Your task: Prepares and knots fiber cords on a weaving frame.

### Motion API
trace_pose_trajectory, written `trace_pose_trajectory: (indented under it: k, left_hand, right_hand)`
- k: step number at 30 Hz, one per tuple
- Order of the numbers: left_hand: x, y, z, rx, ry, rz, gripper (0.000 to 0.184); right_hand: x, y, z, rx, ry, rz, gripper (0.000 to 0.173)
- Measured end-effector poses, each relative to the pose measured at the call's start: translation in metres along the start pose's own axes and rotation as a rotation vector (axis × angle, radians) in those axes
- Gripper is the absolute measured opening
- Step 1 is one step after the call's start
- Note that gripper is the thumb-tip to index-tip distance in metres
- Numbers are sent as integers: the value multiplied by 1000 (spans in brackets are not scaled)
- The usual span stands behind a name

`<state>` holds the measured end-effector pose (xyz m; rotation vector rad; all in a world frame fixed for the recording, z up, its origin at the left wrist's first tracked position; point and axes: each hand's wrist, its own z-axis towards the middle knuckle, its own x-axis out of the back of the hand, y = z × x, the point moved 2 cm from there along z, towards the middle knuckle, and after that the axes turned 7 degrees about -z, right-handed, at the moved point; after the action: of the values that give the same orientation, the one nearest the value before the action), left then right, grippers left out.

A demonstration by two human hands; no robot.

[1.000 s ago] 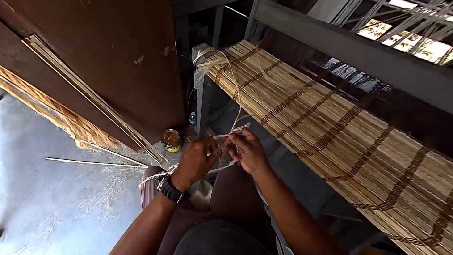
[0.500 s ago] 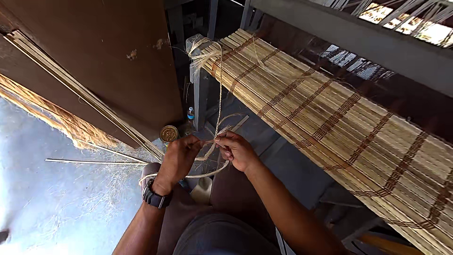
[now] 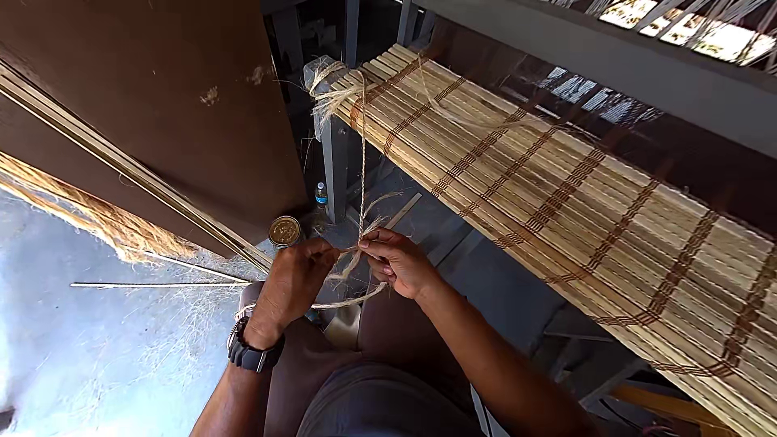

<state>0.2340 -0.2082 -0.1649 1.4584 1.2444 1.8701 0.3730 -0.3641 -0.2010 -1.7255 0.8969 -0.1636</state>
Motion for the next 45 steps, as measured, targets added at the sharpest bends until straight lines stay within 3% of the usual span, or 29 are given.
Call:
trace_pose_trajectory:
  k: [9, 14, 22, 27, 32, 35, 40, 45]
  left_hand:
    - [7, -2, 3, 95, 33, 55, 24]
    - [17, 1, 7, 131, 55, 46, 22]
    - [24, 7, 8, 147, 38, 24, 19]
    - [12, 41, 17, 55, -32, 48, 20]
    - [-13, 66, 31, -131, -128, 130, 21]
    - [1, 59, 28, -226, -129, 11, 25]
    - [23, 22, 1, -115, 61, -217, 32]
    - [-11, 1, -30, 84, -99, 4, 31]
  right_hand:
    - [-3, 0, -1, 27, -52, 7, 9]
    - [-7, 3, 0, 151, -50, -71, 8]
    - [-7, 2, -2, 372, 62, -506, 9]
    - [-13, 6, -2, 465, 162, -696, 13]
    - [-13, 6, -3, 562, 139, -434, 6]
    - [-6, 7, -5, 402, 48, -159, 5]
    - [2, 11, -10, 196, 11, 32, 7]
    - [-3, 15, -7, 173, 23, 47, 4]
